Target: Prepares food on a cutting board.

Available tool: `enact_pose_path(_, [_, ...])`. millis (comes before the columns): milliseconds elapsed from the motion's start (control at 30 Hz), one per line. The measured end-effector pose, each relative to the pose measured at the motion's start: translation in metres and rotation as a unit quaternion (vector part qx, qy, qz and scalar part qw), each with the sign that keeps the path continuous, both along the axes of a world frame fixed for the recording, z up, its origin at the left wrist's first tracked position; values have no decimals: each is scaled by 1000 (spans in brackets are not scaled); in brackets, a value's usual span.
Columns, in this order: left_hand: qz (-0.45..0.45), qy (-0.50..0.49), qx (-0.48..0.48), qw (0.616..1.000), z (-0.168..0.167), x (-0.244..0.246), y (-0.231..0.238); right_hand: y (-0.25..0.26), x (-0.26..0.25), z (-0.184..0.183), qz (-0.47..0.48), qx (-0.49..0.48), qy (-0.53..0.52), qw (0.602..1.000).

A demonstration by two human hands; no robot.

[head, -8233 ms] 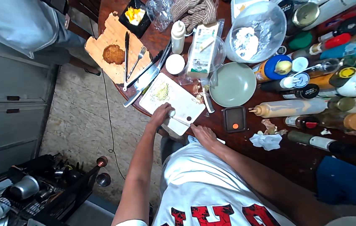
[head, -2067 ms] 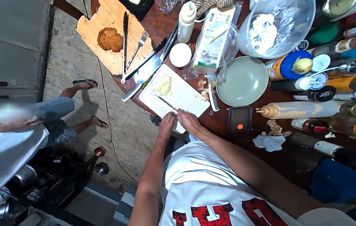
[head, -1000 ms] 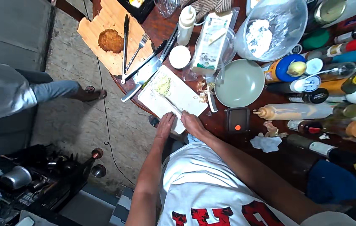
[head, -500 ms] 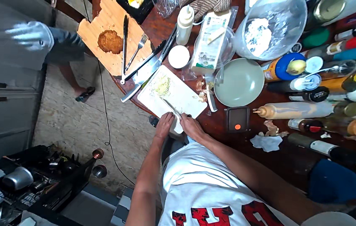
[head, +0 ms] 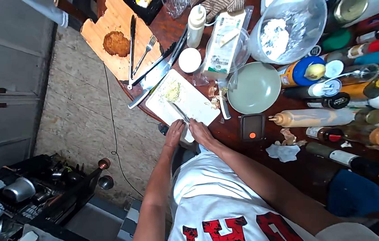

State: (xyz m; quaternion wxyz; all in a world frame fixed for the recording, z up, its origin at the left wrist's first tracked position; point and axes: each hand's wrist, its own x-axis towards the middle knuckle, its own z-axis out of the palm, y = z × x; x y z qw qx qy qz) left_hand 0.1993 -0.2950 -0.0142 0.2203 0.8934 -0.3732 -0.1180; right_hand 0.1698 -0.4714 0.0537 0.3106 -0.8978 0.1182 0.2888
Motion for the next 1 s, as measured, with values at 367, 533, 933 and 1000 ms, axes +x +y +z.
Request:
enact_pose_path(367, [9, 1, -9, 1000, 2, 0, 1, 1, -6, 14, 21, -11, 11, 1000])
enact_pose_path(533, [10, 4, -13, 1000, 0, 1, 0, 2, -4, 1, 20, -2, 6, 1000])
enact_pose_path(933, [59, 34, -11, 998, 6, -4, -2, -6, 5, 1, -20, 1, -24, 1000])
enact_pose_path(1000, [125, 51, -21, 991, 9, -8, -2, -7, 1, 3, -17, 1, -27, 999])
